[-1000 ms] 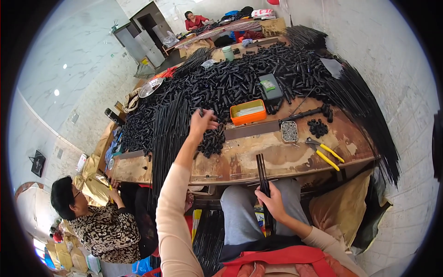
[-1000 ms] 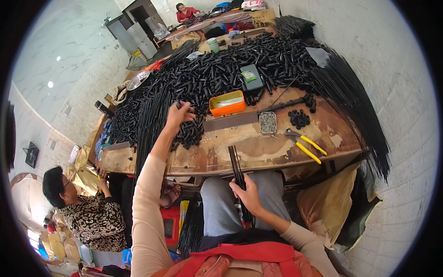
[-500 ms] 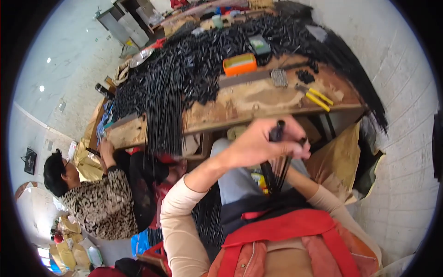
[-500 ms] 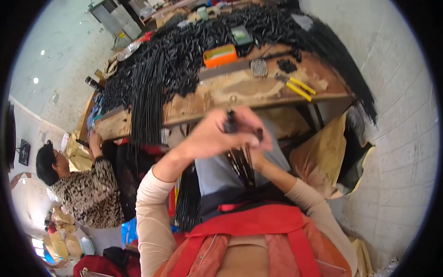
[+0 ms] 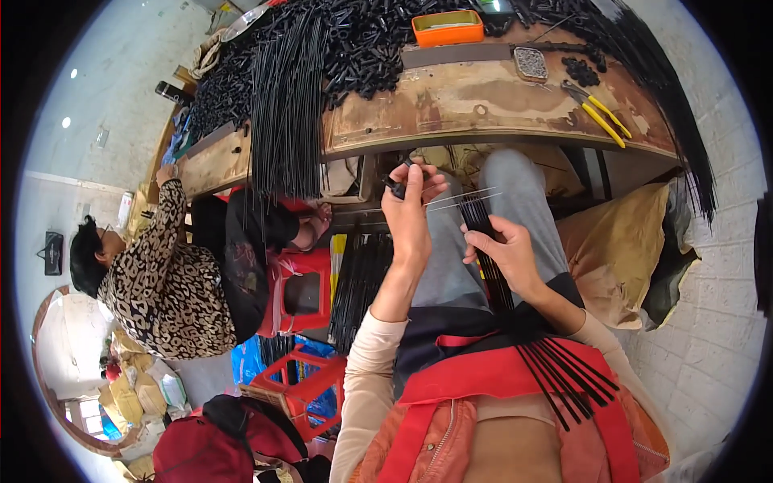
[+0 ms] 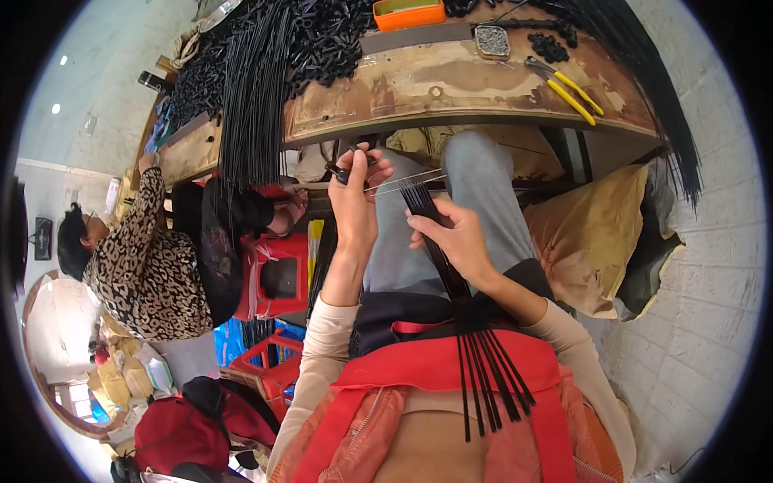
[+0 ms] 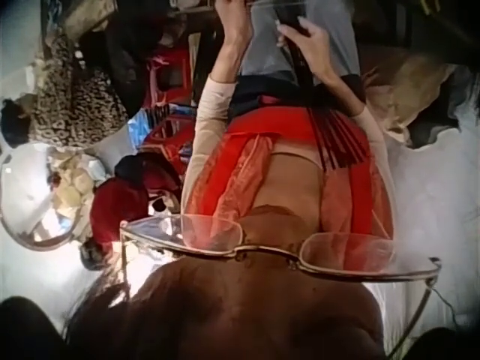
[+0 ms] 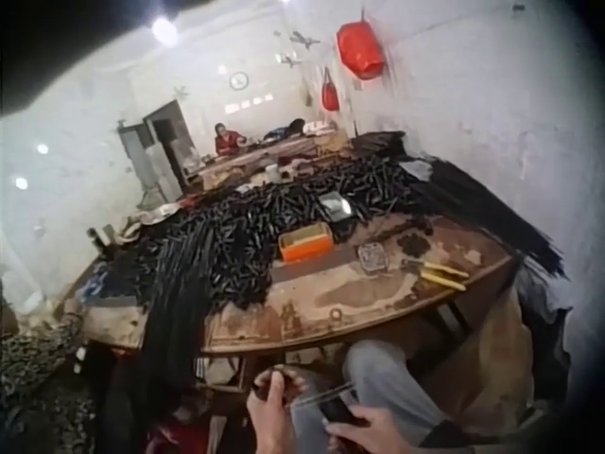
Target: Assembling and organizing bundles of black electrical wires using pliers and an assembly jig on a workbench.
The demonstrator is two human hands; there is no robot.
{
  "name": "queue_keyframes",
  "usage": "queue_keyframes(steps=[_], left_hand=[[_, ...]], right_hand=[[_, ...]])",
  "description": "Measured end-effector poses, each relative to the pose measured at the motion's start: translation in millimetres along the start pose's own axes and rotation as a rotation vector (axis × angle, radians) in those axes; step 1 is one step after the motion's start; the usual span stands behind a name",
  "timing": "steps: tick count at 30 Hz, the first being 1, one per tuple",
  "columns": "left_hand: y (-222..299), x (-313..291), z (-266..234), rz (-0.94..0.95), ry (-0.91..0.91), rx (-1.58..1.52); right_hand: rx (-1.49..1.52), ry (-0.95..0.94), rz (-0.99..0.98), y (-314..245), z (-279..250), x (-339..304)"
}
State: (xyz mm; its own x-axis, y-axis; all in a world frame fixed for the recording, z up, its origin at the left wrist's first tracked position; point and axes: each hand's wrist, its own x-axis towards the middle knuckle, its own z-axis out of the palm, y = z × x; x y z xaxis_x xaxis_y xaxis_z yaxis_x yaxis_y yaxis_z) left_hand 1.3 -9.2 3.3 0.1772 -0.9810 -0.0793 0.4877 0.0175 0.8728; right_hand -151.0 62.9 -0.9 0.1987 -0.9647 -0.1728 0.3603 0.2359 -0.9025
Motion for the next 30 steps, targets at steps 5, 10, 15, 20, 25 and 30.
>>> queue_keyframes(steps=[5, 10, 15, 20, 25, 30], left_hand=[[-6, -1, 11, 0.137, 0.057, 0.046], [-10, 1, 14, 0.164, 0.098, 0.115], [-15, 2, 16, 0.164, 0.119, 0.097], [-15, -1, 21, 0.155, 0.093, 0.122], [-14, -1, 16, 0.196, 0.100, 0.117], [-14, -3, 14, 0.160, 0.116, 0.045]], right_hand=[[-0.060, 0.039, -0.011, -2, -1, 4], [-0.067, 0.046, 0.037, -5, -2, 5], [-0.056, 0.051, 0.029, -4, -6, 6], [-0.038, 0.056, 0.023, -5, -6, 7], [-0.047, 0.056, 0.035, -1, -5, 7], [-0.050, 0.047, 0.038, 0, -4, 6]])
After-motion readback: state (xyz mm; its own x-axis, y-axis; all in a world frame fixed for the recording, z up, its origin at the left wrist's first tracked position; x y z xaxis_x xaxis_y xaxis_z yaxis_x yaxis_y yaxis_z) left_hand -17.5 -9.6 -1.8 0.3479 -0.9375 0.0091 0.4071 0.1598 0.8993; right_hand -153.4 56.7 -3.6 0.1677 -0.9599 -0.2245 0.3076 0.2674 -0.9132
